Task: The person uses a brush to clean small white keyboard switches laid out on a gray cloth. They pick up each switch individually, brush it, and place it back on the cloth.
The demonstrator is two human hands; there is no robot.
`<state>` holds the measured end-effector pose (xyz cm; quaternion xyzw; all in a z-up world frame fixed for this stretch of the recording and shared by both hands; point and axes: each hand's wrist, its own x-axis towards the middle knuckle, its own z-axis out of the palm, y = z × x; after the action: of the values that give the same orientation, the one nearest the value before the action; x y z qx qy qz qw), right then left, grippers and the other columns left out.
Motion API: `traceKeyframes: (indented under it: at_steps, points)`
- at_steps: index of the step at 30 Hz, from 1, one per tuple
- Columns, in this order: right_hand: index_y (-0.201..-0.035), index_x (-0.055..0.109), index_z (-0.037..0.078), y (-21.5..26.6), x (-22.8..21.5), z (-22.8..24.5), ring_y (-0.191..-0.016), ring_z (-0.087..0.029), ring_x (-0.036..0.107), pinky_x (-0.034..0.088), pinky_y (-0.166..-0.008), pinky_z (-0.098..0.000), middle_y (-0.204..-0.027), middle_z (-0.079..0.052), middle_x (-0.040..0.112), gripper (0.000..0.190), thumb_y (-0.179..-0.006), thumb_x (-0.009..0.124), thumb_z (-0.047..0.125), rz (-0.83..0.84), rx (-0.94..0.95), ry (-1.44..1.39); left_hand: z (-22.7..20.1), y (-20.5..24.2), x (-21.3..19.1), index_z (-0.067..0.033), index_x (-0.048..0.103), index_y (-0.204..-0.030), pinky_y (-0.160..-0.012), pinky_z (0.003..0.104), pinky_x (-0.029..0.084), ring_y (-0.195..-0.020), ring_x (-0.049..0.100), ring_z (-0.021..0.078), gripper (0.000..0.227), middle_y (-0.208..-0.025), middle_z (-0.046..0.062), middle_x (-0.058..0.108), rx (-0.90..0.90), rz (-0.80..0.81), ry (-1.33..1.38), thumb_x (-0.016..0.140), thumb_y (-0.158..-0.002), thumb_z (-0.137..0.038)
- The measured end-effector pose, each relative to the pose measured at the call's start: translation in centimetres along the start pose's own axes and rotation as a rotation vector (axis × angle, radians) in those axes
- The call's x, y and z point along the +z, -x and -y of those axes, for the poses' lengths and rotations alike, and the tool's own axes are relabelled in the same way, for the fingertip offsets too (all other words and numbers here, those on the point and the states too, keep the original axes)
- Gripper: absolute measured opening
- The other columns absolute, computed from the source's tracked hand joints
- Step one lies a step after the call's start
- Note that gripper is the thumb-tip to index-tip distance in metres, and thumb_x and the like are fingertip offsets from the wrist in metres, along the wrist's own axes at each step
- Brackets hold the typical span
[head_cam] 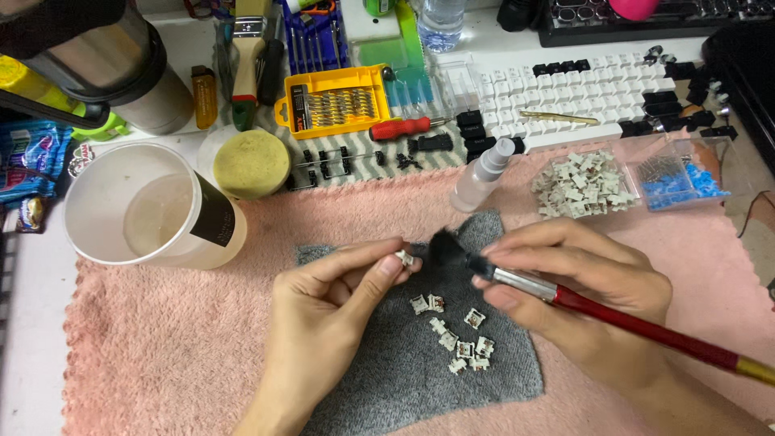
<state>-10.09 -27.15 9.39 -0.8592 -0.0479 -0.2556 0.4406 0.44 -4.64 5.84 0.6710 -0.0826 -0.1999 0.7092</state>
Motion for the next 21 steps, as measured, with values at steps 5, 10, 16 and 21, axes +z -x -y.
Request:
traceKeyframes:
  at_steps: [5,10,16,21]
  points:
    - [-0.107,0.087,0.003,-0.7,0.4,0.7,-0.091,-0.019,0.089,0.069,-0.083,-0.0248,-0.104,-0.013,0.089,0.02,-0.09,0.09,0.012,0.1,-0.035,0.084,1.2,0.4,0.2,-0.0027,0.092,-0.116,-0.095,0.023,0.071,-0.104,0.087,0.0156,0.02,-0.117,0.015,0.094,0.172,0.004,-0.035,0.086,-0.097,-0.003]
    - [-0.103,0.087,0.002,-0.7,0.5,1.1,-0.086,-0.017,0.087,0.067,-0.083,-0.0246,-0.1,-0.011,0.088,0.018,-0.09,0.088,0.014,0.086,-0.04,0.127,0.7,0.6,0.3,-0.0049,0.094,-0.115,-0.099,0.023,0.07,-0.108,0.088,0.0144,0.019,-0.116,0.013,0.096,0.168,-0.021,-0.095,0.087,-0.096,-0.005]
    - [-0.106,0.086,0.004,-0.5,0.7,1.4,-0.086,-0.015,0.087,0.066,-0.08,-0.0224,-0.103,-0.01,0.089,0.018,-0.092,0.088,0.014,0.132,-0.02,0.084,1.0,0.6,0.4,-0.0044,0.092,-0.115,-0.098,0.024,0.069,-0.108,0.088,0.0153,0.019,-0.117,0.013,0.095,0.188,-0.037,-0.069,0.086,-0.097,-0.003]
    - [-0.107,0.087,0.007,-0.1,0.8,1.1,-0.091,-0.015,0.088,0.066,-0.085,-0.0233,-0.105,-0.009,0.088,0.019,-0.09,0.091,0.015,0.135,-0.019,0.103,0.5,0.5,0.4,-0.0007,0.089,-0.111,-0.098,0.025,0.073,-0.106,0.093,0.0171,0.016,-0.115,0.017,0.097,0.088,-0.038,0.055,0.087,-0.095,-0.004]
